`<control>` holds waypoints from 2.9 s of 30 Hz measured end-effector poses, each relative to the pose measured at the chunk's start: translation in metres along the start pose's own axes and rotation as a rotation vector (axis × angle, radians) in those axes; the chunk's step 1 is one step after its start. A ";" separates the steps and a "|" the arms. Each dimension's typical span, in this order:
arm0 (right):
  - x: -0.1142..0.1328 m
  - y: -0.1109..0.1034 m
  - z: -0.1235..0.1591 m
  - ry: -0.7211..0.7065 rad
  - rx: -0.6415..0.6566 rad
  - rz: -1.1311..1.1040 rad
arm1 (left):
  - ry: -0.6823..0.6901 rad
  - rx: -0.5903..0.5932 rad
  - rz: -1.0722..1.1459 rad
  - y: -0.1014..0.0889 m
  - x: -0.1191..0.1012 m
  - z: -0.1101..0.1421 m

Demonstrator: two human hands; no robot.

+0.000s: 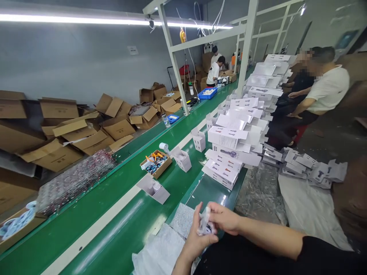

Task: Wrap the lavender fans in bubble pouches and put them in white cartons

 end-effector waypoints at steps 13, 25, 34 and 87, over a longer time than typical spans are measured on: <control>0.174 -0.175 -0.037 -0.440 -1.114 0.715 | -0.060 -0.390 0.252 -0.028 0.004 0.009; 0.097 -0.020 -0.022 -0.776 -0.256 1.486 | 0.147 -0.792 0.715 -0.114 -0.027 0.066; -0.021 -0.004 -0.038 -0.697 0.228 1.139 | 0.107 -0.665 0.674 -0.080 -0.029 0.056; 0.010 0.137 -0.221 -0.585 0.538 0.965 | -0.236 -1.444 -0.261 -0.137 0.077 0.163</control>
Point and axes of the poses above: each hand's wrist, its own z-axis away from the middle knuckle, its own y-axis out of the palm, x = y × z, the point moved 4 cm from there along -z, towards the middle knuckle, and after that the axes turned 7 degrees about -y, right-handed, at the moved point
